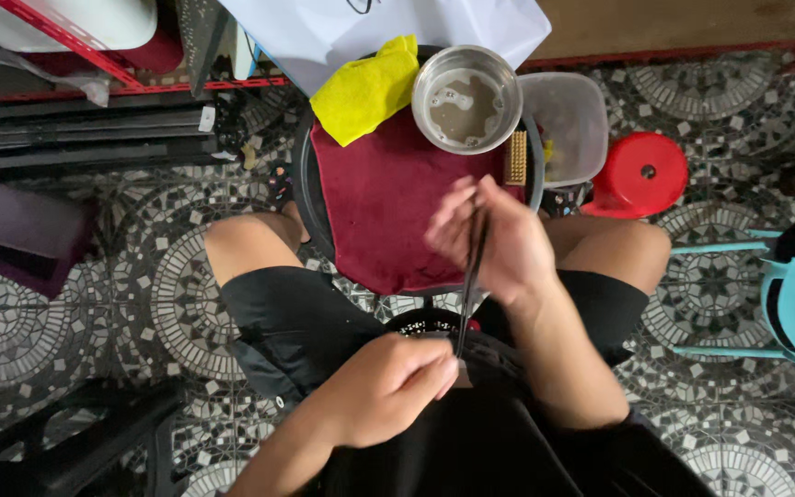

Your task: The person sits on a chair and cleans a long black strap. They dip the strap into a metal bowl of water, then scrub it with a brush while holding it against a red cloth on their lap. The person repeatedly scrubs different sections of the strap with the brush.

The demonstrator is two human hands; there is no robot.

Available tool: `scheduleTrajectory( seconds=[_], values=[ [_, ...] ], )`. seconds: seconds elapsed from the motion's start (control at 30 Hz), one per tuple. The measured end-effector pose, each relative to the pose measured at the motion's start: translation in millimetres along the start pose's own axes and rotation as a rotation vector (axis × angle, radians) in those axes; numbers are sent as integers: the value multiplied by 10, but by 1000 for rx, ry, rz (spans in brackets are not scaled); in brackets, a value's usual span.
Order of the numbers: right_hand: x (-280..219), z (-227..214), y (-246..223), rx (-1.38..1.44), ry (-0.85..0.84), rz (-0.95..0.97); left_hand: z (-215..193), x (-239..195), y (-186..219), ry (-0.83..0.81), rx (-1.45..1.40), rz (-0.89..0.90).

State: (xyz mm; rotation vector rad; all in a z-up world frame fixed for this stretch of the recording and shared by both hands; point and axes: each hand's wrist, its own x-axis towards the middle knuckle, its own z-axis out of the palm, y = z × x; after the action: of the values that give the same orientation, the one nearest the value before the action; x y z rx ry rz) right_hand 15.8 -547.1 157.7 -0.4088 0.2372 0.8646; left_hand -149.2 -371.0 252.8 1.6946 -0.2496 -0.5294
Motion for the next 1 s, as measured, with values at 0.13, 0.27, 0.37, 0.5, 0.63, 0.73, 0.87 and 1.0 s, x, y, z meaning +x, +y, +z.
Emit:
scheduleTrajectory(
  seconds=[0.13, 0.27, 0.37, 0.5, 0.63, 0.73, 0.87, 1.0],
  values=[
    [167, -267, -612, 175, -60, -50, -302, -434, 0, 18, 25, 52],
    [286, -848, -990, -12, 115, -261, -704, -817, -473, 249, 81, -92],
    [367, -1240, -922, -119, 249, -352, -991, -876, -938, 686, -38, -291],
    [451, -1282, -293, -1027, 705, -352, -1275, -757, -1672, 881, 190, -563],
    [590, -2404, -273, -1732, 747, -165, -1431, -621, -1827, 839, 282, -724],
    [577, -2418, -255, -1758, 739, -190, -1510, -685, -1916, 846, 298, -692],
    [520, -1860, -268, -1616, 698, -318, -1436, -656, -1892, 835, 326, -711],
    [401, -1531, -367, -1780, 731, -492, -1419, -460, -1780, 760, 291, -749]
  ],
)
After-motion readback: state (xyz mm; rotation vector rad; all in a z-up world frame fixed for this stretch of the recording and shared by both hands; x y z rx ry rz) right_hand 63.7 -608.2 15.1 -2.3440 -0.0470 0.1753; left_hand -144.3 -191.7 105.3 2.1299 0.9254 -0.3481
